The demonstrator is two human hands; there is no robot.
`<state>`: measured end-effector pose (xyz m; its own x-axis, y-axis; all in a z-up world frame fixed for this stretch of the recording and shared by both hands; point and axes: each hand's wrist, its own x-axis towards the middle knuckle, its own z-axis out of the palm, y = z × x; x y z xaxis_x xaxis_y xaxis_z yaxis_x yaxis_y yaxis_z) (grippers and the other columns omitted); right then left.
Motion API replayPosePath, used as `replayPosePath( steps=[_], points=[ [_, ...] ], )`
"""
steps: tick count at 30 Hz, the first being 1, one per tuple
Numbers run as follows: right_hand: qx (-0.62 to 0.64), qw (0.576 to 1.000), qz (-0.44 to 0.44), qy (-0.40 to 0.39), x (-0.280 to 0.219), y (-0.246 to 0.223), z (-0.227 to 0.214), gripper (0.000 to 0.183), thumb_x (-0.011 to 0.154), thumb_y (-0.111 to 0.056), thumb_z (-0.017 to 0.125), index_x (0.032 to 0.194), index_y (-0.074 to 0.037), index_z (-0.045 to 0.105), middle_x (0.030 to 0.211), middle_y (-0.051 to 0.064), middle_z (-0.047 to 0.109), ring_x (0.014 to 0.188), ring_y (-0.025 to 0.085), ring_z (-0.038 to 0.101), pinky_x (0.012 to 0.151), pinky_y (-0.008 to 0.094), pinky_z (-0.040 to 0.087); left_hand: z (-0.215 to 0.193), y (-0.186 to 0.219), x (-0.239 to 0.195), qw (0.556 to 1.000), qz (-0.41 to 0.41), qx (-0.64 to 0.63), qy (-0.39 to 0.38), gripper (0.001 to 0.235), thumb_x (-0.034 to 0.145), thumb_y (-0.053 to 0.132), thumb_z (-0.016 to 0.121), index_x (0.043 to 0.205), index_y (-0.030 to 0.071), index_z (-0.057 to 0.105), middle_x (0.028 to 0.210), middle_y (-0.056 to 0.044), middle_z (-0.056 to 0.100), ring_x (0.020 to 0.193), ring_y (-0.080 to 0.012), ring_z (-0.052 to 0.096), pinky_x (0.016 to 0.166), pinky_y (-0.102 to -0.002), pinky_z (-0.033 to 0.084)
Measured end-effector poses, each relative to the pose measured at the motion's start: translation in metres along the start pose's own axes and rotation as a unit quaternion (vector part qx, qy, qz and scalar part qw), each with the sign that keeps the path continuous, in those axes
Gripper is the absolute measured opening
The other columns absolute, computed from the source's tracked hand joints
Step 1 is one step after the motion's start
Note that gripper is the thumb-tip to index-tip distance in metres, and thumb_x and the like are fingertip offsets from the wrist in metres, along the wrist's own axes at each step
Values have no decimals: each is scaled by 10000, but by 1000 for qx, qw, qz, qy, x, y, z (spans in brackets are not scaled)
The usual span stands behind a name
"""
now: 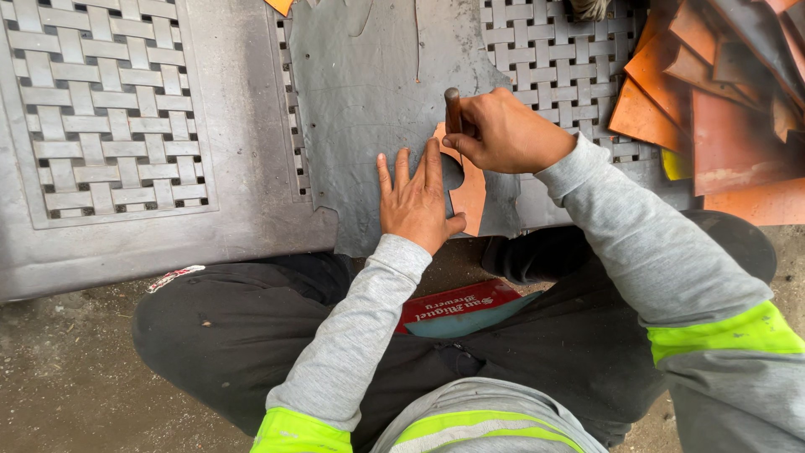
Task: The person uses a pointed awl to cut curved shapes from orange leather pieces placed on a gray mat. They repeatedly trace the template edges and remove the cut pieces.
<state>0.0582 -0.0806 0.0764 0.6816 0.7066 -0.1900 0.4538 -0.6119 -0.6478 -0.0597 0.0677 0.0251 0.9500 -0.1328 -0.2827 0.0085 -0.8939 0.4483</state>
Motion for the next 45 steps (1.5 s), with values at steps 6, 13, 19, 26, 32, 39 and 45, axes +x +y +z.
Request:
replayPosePath(
  steps=[6,13,19,26,32,39,45],
  points=[
    [-15,999,-50,4,1,-13,5,108,926,-78,714,902,9,655,663,158,682,543,280,677,513,360,531,3,-4,0,999,10,-35,20,1331,560,378,952,1547,-7,146,1468,-126,518,1438,-418,315,1231,-603,13],
    [2,990,-137,43,-13,-19,4,118,890,-36,746,910,17,643,791,135,684,651,300,668,566,377,518,6,-9,0,998,14,-60,28,1353,573,366,955,1558,-14,109,1422,-138,561,1455,-419,303,1244,-599,-8],
    [-3,985,-165,42,-10,-21,7,104,858,-2,732,935,6,662,853,125,698,725,313,678,627,392,538,9,-14,1,998,21,-62,25,1339,576,397,946,1551,-30,132,1406,-144,565,1455,-399,297,1239,-590,-19],
    [0,981,-193,35,-2,-22,11,171,830,47,706,991,-4,676,877,97,707,802,310,696,699,405,553,12,-19,1,997,42,-45,56,1199,593,449,950,1453,-10,252,1428,-169,547,1462,-400,296,1243,-587,-10],
    [51,984,-159,70,-33,-13,14,189,830,41,752,1008,-1,702,911,127,692,774,292,692,650,360,569,8,-18,0,994,30,-87,53,1340,539,369,973,1538,42,142,1454,-118,548,1449,-385,323,1247,-594,12],
    [58,984,-156,64,-30,-10,15,214,824,79,715,1023,1,712,957,121,720,834,274,730,696,340,604,2,-14,0,994,27,-86,54,1321,521,359,987,1520,101,162,1478,-71,540,1445,-356,334,1248,-591,16],
    [172,977,-62,110,-52,-10,11,121,918,4,721,1039,-5,729,1002,89,748,885,199,768,793,293,639,1,-15,2,995,27,-85,48,1330,525,392,996,1521,105,163,1472,-92,538,1447,-369,319,1240,-583,17]
  ],
)
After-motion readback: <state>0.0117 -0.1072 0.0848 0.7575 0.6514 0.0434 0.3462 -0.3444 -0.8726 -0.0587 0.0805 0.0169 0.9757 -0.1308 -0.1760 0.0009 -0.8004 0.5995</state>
